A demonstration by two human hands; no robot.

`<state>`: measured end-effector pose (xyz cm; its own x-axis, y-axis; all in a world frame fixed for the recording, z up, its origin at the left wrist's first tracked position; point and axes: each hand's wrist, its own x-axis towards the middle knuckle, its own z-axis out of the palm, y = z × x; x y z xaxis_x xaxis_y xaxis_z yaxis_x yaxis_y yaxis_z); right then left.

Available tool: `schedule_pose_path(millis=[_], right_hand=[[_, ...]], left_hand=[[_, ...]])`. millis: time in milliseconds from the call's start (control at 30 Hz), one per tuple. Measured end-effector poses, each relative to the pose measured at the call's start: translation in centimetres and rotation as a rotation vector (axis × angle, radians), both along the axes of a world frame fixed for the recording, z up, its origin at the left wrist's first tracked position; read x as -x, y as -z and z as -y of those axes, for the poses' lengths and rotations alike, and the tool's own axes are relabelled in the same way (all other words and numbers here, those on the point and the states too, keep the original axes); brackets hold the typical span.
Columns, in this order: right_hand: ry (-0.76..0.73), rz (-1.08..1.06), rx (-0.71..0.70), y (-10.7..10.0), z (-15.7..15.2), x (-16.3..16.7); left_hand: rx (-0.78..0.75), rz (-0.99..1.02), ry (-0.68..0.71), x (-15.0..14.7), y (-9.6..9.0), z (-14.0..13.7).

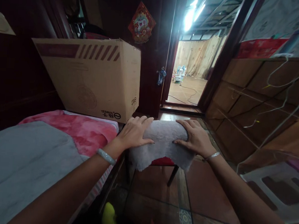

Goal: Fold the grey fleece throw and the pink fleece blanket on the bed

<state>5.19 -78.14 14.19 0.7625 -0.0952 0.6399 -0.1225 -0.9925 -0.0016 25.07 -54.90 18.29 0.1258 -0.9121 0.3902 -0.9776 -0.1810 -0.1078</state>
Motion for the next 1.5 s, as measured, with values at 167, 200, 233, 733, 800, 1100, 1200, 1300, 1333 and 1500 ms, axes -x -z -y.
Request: schedule_pose_path(millis=[167,200,233,733,800,1100,1200,1300,1333,1500], right_hand=[[-0.016,0.005,-0.005,0.3,0.0,-0.1],[-0.011,0.020,-0.002,0.4,-0.1,-0.1],[-0.005,0.034,0.001,0.5,-0.1,-0.1],[0.018,-0.016,-0.022,0.1,-1.1,-1.0],[0.022,-0.006,-0.028,0.2,-1.4,-0.7],[0.003,-0.033,-0.019,0.1,-2.2,0.0],[-0.018,-0.066,-0.040,-0.1,-1.4,0.5],[0.001,-0.081,-0.061,0.2,0.0,1.4],[0.007,-0.083,-0.065,0.3,0.4,1.7],[0.045,-0.093,0.019,-0.5,-0.1,2.5]], left_hand=[[0.051,0.134,-0.134,0.5,1.6,-0.7],[0.033,0.142,-0.131,0.3,1.7,-0.7],[0.014,0.148,-0.110,0.0,1.7,-0.7],[0.032,0.150,0.040,-3.3,1.5,-1.0],[0.015,0.136,0.056,-3.4,1.4,-1.0],[-0.046,0.000,0.100,-3.8,0.4,-1.4],[0.068,-0.020,0.123,-3.3,0.7,-2.0],[0.121,-0.036,0.079,-2.4,1.1,-2.4],[0.101,-0.039,0.057,-2.1,1.2,-2.3],[-0.008,-0.042,0.054,-1.6,0.6,-1.4]])
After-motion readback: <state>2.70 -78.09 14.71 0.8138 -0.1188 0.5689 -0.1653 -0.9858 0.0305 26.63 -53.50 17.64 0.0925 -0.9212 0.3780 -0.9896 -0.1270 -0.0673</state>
